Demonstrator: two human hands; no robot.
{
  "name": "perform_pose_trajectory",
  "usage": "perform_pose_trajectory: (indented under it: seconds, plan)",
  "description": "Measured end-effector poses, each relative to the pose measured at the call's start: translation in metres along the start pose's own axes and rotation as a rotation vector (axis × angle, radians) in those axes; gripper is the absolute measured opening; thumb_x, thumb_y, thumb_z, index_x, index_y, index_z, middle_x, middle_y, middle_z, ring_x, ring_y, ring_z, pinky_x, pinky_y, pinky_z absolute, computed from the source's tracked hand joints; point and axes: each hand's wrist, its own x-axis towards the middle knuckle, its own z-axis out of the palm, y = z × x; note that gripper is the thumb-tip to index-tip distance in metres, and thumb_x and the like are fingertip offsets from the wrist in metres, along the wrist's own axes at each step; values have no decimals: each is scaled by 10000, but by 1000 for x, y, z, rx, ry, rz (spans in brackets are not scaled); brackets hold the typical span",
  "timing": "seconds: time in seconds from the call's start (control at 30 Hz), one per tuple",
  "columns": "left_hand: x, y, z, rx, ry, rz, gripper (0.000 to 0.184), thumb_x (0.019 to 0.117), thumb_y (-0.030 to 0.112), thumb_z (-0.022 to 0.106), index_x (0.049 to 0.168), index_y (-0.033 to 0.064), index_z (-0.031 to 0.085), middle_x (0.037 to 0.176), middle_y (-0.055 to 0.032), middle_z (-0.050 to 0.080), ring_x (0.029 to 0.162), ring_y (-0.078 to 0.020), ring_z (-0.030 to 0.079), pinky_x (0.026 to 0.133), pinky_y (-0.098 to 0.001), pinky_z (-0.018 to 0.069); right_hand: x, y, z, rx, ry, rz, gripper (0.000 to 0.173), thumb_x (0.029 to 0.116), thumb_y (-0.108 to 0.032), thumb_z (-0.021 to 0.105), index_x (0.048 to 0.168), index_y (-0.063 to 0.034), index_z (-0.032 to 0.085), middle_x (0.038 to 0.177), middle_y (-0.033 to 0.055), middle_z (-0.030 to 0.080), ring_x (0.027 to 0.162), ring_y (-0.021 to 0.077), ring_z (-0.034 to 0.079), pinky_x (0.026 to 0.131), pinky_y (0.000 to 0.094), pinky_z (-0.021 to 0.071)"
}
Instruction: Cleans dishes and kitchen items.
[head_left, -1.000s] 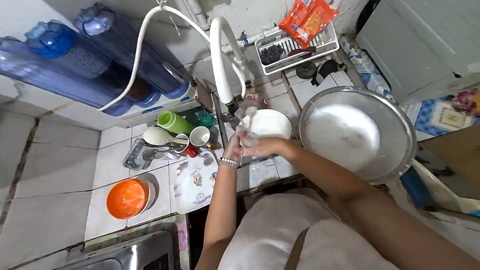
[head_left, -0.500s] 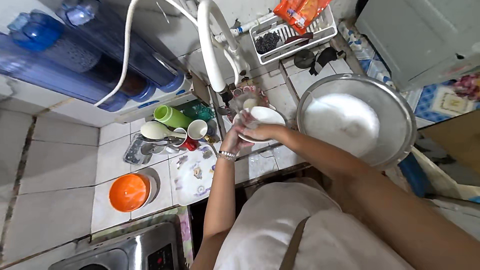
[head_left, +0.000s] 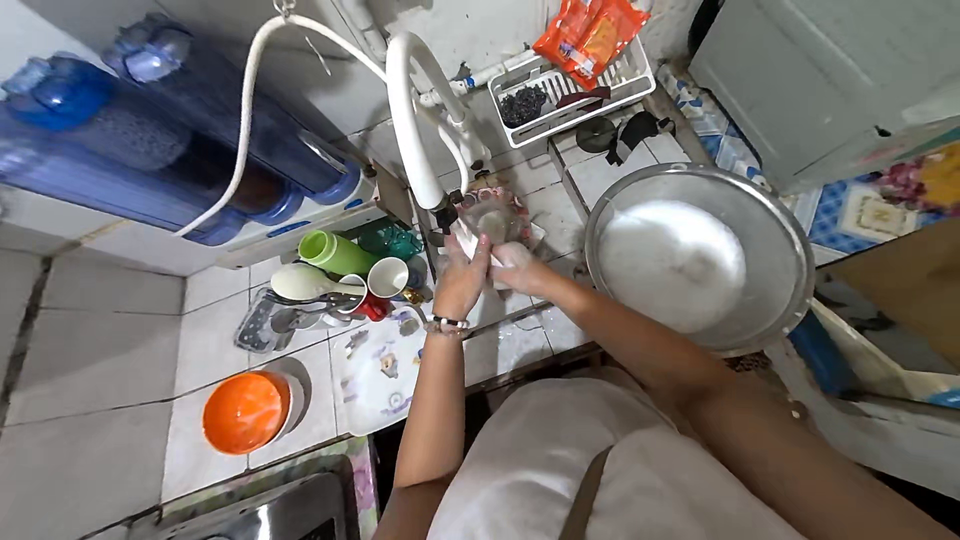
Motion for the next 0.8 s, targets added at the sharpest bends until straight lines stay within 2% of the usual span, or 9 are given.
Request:
perform_pose_trajectory:
  seconds: [0.07, 0.13, 0.27, 0.33, 0.4, 0.5, 0.6, 0.7, 0.8]
  plan:
    - [12, 0, 1, 98, 51, 4, 850, 976, 688, 491, 1626, 195, 252, 1487, -375, 411, 1242, -563, 526, 981, -728, 432, 0, 14, 4, 264, 122, 24, 237, 1010, -43, 584, 1213, 70, 631, 1086, 183, 683, 980, 190, 655, 911, 394, 545]
    - [23, -9, 5, 65, 109, 11, 792, 985, 682, 475, 1589, 187, 350, 1495, -382, 383, 1260, -563, 502, 983, -717, 433, -1, 26, 11, 487, 200, 35, 276, 1032, -83, 582, 1268, 58, 614, 1146, 157, 689, 1024, 155, 665, 957, 367, 548]
    - [32, -38, 37, -385, 222, 60, 568, 1099, 314, 433, 1598, 80, 295, 1566, -283, 363, 1351, -429, 461, 1066, -578, 428, -7, 33, 17, 610, 313, 20, 267, 1042, -85, 556, 1252, 67, 617, 1126, 140, 696, 1025, 139, 671, 960, 343, 554]
    - [28, -39, 50, -711, 130, -117, 553, 1115, 478, 255, 1580, 182, 303, 1394, -199, 561, 1123, -308, 628, 855, -477, 560, -9, 35, 17, 542, 331, 24, 245, 1033, -83, 563, 1205, 73, 643, 1065, 140, 708, 969, 135, 684, 914, 339, 573]
    - [20, -28, 47, -990, -31, -325, 788, 1017, 720, 113, 1412, 145, 481, 1089, -200, 664, 852, -317, 682, 647, -468, 584, -14, 32, 17, 297, 288, 10, 226, 1028, -72, 576, 1156, 92, 666, 999, 154, 711, 896, 131, 692, 856, 319, 587]
    - [19, -27, 38, -1143, -136, -404, 914, 931, 832, 96, 1353, 130, 501, 982, -162, 681, 762, -263, 684, 608, -400, 583, -15, 35, 11, -249, 138, -118, 275, 1035, -120, 561, 1159, 69, 718, 1067, 243, 735, 1064, 333, 703, 1016, 497, 513]
    - [11, -31, 29, -1147, -123, -348, 684, 1069, 614, 233, 1492, 96, 376, 1238, -172, 602, 916, -231, 676, 731, -340, 588, -14, 39, 4, -562, 41, -242, 292, 1023, -4, 497, 1218, 46, 708, 1138, 250, 728, 1133, 413, 678, 1059, 533, 476]
    - [13, -35, 36, -1253, -14, -313, 290, 1066, 252, 324, 1197, 62, 500, 929, -134, 678, 711, -199, 701, 591, -329, 601, -12, 40, 5, -684, -1, -377, 344, 984, 91, 475, 1230, 30, 707, 1181, 213, 720, 1153, 385, 667, 1062, 521, 468]
    - [20, -38, 40, -1250, 59, -283, 235, 1018, 179, 290, 1036, 84, 504, 744, -58, 638, 572, -118, 639, 482, -263, 538, -13, 27, 13, -647, -81, -359, 402, 1000, 68, 450, 1337, -7, 657, 1367, 172, 658, 1293, 350, 604, 1145, 505, 400]
